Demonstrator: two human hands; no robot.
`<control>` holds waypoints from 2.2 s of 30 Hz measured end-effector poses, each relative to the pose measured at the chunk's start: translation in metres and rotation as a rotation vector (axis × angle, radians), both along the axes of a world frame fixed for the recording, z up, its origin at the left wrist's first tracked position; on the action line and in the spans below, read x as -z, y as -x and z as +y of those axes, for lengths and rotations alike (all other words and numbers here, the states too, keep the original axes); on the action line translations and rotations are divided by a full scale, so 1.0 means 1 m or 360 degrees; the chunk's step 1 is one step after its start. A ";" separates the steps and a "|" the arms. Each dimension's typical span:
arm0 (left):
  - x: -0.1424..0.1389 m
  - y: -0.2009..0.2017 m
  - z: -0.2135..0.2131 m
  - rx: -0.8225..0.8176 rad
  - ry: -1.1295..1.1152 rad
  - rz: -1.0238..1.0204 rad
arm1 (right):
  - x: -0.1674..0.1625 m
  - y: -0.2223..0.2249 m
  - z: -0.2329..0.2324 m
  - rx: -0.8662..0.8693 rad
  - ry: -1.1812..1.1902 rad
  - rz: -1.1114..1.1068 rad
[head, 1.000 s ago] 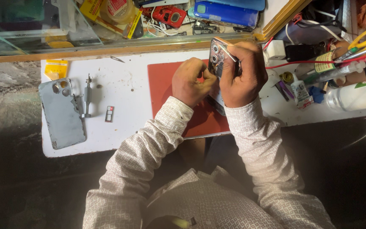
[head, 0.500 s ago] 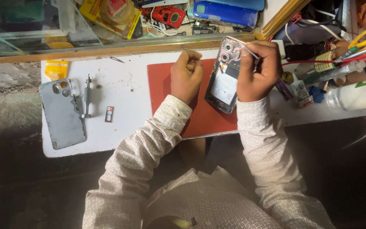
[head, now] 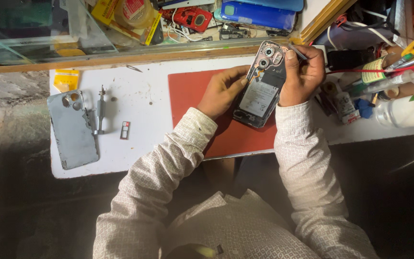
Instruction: The person uses a small metal tool to carefully pry and separate the back cover from a smartphone. They work around the camera module and along the edges, gradually lifting the cover while holding the phone steady.
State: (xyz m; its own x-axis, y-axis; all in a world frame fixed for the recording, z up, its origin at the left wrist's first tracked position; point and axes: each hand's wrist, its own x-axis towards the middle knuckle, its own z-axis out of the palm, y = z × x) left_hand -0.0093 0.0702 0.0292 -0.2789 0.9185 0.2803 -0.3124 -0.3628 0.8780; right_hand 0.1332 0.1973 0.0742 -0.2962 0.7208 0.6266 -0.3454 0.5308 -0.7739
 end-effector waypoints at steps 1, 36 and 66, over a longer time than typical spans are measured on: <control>-0.002 -0.001 0.000 -0.0006 0.0011 -0.0007 | -0.001 0.001 -0.002 0.0004 -0.0012 -0.0004; -0.043 0.006 -0.021 -0.0047 0.0006 -0.0393 | -0.054 0.018 -0.033 -0.0513 -0.0045 -0.0213; 0.007 0.008 0.001 0.0202 -0.0437 -0.1539 | -0.036 0.041 -0.067 0.0130 -0.0398 -0.0694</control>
